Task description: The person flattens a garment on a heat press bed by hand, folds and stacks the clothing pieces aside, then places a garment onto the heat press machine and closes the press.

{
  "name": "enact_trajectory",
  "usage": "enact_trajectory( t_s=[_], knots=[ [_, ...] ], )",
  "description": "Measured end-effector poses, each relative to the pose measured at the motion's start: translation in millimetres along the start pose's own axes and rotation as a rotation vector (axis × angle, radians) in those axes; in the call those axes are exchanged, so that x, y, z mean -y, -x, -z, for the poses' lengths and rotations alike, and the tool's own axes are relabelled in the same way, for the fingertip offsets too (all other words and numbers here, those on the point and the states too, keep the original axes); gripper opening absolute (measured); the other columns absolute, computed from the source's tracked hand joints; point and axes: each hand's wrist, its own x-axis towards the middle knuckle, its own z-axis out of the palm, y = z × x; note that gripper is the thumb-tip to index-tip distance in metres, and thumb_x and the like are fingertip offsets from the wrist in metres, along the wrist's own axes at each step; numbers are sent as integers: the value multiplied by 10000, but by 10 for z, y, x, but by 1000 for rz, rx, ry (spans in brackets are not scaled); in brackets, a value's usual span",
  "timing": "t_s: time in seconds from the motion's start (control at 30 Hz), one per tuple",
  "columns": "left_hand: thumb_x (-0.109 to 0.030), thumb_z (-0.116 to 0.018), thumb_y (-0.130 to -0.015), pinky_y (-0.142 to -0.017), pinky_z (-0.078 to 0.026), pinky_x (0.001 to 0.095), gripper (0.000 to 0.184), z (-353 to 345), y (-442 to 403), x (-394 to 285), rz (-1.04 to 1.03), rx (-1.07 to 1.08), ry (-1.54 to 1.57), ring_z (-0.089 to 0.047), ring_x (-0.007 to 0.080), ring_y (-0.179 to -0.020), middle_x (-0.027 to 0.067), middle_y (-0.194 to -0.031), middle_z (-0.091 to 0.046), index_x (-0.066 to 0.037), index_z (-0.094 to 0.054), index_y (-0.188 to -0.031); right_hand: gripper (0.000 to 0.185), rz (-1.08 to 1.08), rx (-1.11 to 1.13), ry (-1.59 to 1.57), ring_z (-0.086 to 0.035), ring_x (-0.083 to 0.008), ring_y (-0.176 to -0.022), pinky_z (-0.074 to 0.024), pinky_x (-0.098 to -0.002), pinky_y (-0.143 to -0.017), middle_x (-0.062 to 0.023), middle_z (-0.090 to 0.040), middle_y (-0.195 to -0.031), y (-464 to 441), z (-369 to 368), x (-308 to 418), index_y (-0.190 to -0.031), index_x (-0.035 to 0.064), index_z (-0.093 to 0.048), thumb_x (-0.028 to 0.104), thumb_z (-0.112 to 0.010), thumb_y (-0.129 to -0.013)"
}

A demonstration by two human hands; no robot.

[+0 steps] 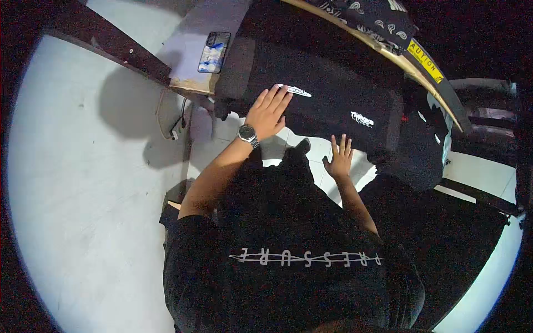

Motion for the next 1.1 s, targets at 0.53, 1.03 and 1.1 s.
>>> enact_trajectory(
  t_s=[0.53, 1.03, 1.1],
  knots=[
    [-313, -660, -796, -1184, -230, 466, 775, 32, -17, -1, -18, 64, -76, -306, 308, -1442, 111, -1566, -335, -102, -384, -1489, 715, -390, 68, -1104, -644, -255, -1053, -489, -332, -915, -200, -686, -1148, -267, -689, -697, -1407, -99, -400, 311, -688, -897],
    [-494, -611, -854, -1184, -227, 491, 791, 68, -178, -64, -52, 79, -33, -332, 338, -1426, 156, -1543, -365, -40, -400, -1466, 559, -246, -312, -502, -587, -335, -1175, -441, -479, -981, -218, -590, -1294, -643, 1515, 137, -1361, 116, -568, 497, -558, -952],
    [-497, -609, -856, -1183, -231, 490, 792, 70, -192, -46, -70, 71, -36, -336, 336, -1424, 156, -1541, -369, -39, -398, -1467, 619, -163, -405, 15, -438, -397, -1353, -342, -589, -1075, -228, -435, -1485, -679, 1337, 145, -1445, 181, -487, 543, -539, -947]
  ],
)
